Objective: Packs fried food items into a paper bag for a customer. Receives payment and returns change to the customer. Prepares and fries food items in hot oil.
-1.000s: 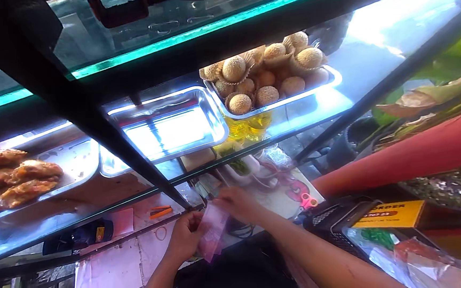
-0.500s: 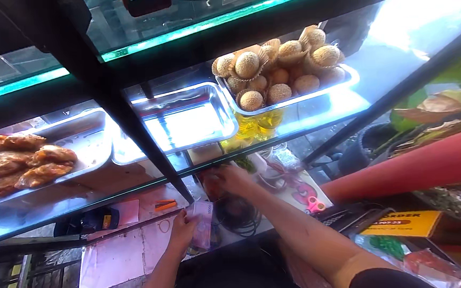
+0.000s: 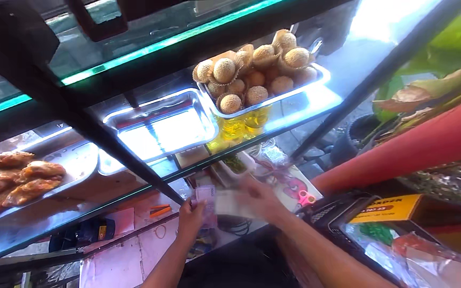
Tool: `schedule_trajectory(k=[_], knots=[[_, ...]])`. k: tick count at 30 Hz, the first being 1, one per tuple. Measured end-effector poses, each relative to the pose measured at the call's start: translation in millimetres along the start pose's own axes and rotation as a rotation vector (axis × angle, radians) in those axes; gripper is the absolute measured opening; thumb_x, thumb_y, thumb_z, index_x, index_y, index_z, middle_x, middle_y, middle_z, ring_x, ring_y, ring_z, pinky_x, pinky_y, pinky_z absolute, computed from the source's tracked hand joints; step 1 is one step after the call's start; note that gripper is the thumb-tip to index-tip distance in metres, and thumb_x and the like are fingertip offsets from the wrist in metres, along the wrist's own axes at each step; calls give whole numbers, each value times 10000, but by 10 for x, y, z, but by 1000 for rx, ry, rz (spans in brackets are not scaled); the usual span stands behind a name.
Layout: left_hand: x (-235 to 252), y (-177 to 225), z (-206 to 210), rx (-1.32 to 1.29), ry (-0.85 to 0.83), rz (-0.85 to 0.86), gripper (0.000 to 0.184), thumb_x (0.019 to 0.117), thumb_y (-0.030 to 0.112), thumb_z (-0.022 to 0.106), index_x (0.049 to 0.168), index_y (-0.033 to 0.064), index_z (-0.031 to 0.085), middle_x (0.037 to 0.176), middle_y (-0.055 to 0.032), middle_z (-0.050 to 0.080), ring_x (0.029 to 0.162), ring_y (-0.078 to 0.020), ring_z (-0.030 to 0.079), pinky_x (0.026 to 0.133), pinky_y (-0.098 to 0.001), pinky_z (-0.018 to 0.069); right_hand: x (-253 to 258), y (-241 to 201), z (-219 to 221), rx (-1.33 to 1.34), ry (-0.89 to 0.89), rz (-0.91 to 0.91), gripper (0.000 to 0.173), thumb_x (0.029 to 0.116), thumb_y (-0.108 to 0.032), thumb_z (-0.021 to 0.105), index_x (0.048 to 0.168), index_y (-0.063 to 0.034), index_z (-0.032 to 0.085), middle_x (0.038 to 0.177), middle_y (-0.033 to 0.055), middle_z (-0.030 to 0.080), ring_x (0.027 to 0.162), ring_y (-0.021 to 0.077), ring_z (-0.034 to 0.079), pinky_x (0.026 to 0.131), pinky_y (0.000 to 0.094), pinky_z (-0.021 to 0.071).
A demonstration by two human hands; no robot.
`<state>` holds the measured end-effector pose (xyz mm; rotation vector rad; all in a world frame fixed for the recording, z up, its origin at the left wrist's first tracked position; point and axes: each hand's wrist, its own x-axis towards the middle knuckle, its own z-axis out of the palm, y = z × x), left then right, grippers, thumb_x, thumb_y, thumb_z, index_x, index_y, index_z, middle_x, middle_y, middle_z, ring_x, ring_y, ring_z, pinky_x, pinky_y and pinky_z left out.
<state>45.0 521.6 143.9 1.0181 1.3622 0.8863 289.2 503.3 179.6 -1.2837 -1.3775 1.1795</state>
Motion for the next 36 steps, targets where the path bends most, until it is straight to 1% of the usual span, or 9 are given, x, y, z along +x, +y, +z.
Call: schedule_trajectory(k=[2, 7, 13, 19, 21, 26, 29, 32, 36], knots=[[-71, -46, 33, -47, -3, 54, 291, 1028, 171, 619, 1251, -16, 626, 1088, -132, 733, 1001, -209, 721, 905, -396, 610, -59, 81, 252, 156, 22, 83, 171, 982, -239, 686, 910, -84, 681, 1079, 54, 698, 813, 169, 666, 663, 352, 582], [-326, -176, 34, -19, 107, 65, 411, 1115, 260, 395, 1373, -21, 547, 1254, -146, 662, 1155, -167, 646, 1011, -366, 541, -11, 401, 927, 321, 271, 254, 242, 996, -256, 676, 899, -36, 642, 760, 78, 634, 693, 183, 630, 668, 372, 557], [-474, -276, -154, 74, 216, 8, 284, 929, 165, 766, 1122, -26, 683, 975, -101, 760, 918, -178, 742, 851, -358, 634, -166, 631, 1150, 236, 45, 315, 326, 971, -396, 692, 943, -72, 661, 789, 33, 650, 727, 143, 644, 704, 342, 566], [-537, -347, -652, 94, 341, -36, 275, 885, 170, 813, 1065, -6, 703, 923, -91, 759, 865, -171, 743, 809, -357, 638, 380, 745, 993, 15, 13, 433, 332, 994, -226, 672, 1283, -66, 643, 1119, 135, 714, 1004, 244, 701, 919, 482, 583], [-619, -376, -820, 60, 392, -38, 281, 876, 162, 822, 1069, -4, 705, 924, -93, 760, 871, -174, 743, 811, -363, 637, 644, 668, 1013, -58, -51, 401, 540, 987, -229, 688, 1484, -112, 510, 1174, 184, 697, 1006, 288, 704, 922, 513, 580], [-898, -371, -1335, -33, 455, -51, 330, 825, 174, 864, 1056, -3, 707, 909, -96, 762, 856, -190, 749, 805, -384, 643, 463, 130, 1410, -208, -385, 341, 379, 1023, -365, 640, 1090, 4, 689, 964, 156, 706, 865, 257, 688, 802, 479, 582], [-1153, -403, -1725, -59, 455, -61, 343, 809, 164, 874, 1054, 0, 700, 908, -90, 759, 854, -180, 745, 810, -377, 639, 100, -194, 2163, -139, -626, 203, 502, 939, -474, 724, 1253, -85, 679, 1124, 59, 726, 1035, 161, 704, 937, 390, 597], [-1403, -482, -2185, -86, 533, -20, 313, 805, 132, 854, 1040, -1, 696, 886, -77, 757, 830, -161, 742, 797, -354, 635, 7, -331, 3003, -73, -643, 98, 428, 915, -386, 779, 1199, -77, 692, 1068, 37, 741, 995, 117, 710, 931, 342, 596], [-1887, -577, -2919, -182, 557, 160, 237, 1028, 177, 577, 1110, -19, 682, 939, -91, 736, 881, -163, 719, 836, -361, 609, -103, -517, 4044, 22, -658, 72, 303, 945, -292, 749, 1097, -31, 726, 990, 62, 748, 930, 141, 718, 887, 341, 605]])
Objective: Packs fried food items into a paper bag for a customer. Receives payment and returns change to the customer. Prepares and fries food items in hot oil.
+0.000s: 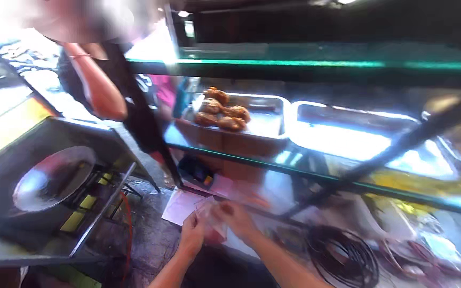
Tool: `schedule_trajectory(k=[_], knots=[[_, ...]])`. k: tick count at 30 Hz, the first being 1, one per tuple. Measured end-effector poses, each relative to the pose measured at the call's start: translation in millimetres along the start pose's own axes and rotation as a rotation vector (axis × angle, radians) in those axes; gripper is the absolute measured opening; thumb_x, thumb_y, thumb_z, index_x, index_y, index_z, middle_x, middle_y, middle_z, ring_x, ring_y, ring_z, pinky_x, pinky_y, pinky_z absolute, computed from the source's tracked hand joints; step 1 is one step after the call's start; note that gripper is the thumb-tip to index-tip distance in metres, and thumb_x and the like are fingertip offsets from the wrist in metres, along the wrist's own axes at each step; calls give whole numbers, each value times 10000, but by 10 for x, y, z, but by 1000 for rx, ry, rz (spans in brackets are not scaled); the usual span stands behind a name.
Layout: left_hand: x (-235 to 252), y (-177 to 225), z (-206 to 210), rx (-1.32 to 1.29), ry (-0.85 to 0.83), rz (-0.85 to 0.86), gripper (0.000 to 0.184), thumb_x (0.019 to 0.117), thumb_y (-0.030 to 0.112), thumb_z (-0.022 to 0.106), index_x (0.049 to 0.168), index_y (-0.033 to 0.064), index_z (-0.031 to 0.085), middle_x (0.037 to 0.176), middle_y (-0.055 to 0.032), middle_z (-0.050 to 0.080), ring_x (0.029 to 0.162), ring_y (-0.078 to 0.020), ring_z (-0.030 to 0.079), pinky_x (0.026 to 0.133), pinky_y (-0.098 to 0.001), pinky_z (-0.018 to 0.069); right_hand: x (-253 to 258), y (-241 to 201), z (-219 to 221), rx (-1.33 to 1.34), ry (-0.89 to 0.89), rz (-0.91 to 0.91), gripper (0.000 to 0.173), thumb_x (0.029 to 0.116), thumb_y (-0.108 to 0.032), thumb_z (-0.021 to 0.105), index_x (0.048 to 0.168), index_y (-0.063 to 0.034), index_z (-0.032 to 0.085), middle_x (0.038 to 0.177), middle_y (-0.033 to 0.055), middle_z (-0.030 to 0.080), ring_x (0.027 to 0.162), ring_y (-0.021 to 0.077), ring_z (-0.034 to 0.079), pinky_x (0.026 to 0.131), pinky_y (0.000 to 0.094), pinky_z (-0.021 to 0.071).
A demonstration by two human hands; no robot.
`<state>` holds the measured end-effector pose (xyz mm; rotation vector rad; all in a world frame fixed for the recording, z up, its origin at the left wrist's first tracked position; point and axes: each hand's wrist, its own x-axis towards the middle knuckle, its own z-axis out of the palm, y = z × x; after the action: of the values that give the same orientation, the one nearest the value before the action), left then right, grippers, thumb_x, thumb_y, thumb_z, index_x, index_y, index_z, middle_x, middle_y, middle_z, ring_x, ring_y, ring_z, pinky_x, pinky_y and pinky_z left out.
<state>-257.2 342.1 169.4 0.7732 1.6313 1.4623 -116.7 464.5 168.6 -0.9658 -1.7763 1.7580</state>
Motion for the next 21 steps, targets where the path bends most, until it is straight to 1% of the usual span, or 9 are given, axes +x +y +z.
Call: schedule_trajectory(k=[1, 2, 4, 6, 10, 12, 15, 17, 21], knots=[[-5, 19, -221, -28, 39, 40, 273, 1063, 175, 507, 1098, -14, 701, 921, -87, 737, 859, -155, 715, 819, -357, 605, 111, -34, 254, 2, 28, -21, 288, 956, -286, 733, 1080, -26, 720, 985, 69, 746, 928, 152, 721, 881, 350, 610], [2, 39, -433, -29, 97, 72, 284, 1068, 170, 497, 1058, -3, 722, 886, -75, 737, 828, -145, 712, 800, -348, 606, 212, -72, 515, 9, 61, -49, 277, 966, -280, 716, 1076, -26, 712, 985, 72, 742, 929, 158, 722, 871, 355, 615], [39, 74, -830, -49, 226, 97, 241, 1045, 162, 570, 1004, 11, 753, 856, -74, 747, 802, -147, 720, 785, -346, 614, 377, -160, 1043, 22, 82, -112, 287, 984, -279, 687, 1114, -24, 696, 1002, 70, 740, 943, 147, 719, 877, 350, 611], [89, 110, -1196, -141, 345, 89, 193, 1014, 151, 644, 1011, -5, 757, 879, -105, 761, 819, -176, 739, 803, -365, 630, 516, -226, 1529, 64, 29, -152, 336, 970, -280, 714, 1170, -11, 691, 1039, 75, 757, 977, 147, 733, 911, 353, 620], [174, 188, -1864, -234, 473, 74, 178, 974, 144, 712, 1034, -20, 749, 886, -121, 759, 809, -192, 737, 795, -375, 630, 827, -389, 2306, 201, -30, -119, 275, 967, -231, 734, 1084, 18, 720, 946, 103, 766, 890, 179, 745, 860, 369, 630], [154, 221, -2155, -216, 470, 100, 205, 978, 148, 705, 1104, -11, 738, 964, -121, 762, 876, -206, 741, 814, -386, 635, 1040, -501, 2587, 289, 4, -83, 290, 983, -234, 716, 1105, 29, 711, 953, 132, 764, 891, 215, 747, 854, 399, 630], [-49, 251, -2519, -133, 401, 93, 302, 1012, 182, 650, 1274, 38, 691, 1154, -94, 747, 993, -229, 738, 813, -398, 645, 1411, -648, 2936, 371, 94, 10, 390, 1036, -323, 631, 1245, 5, 654, 1029, 180, 737, 908, 278, 734, 811, 470, 626], [-266, 158, -2719, -74, 325, 48, 301, 1024, 188, 626, 1289, 58, 684, 1179, -80, 745, 994, -235, 741, 811, -399, 648, 1616, -713, 3124, 338, 133, 50, 425, 1046, -359, 608, 1305, -22, 628, 1087, 192, 725, 931, 294, 729, 812, 492, 622], [-845, -410, -3013, -43, 173, -247, 310, 1030, 224, 619, 1296, 74, 678, 1169, -91, 751, 989, -255, 748, 831, -427, 645, 1802, -875, 3307, 147, 117, 35, 427, 1082, -337, 530, 1352, -12, 594, 1178, 209, 694, 1019, 303, 705, 909, 521, 584]])
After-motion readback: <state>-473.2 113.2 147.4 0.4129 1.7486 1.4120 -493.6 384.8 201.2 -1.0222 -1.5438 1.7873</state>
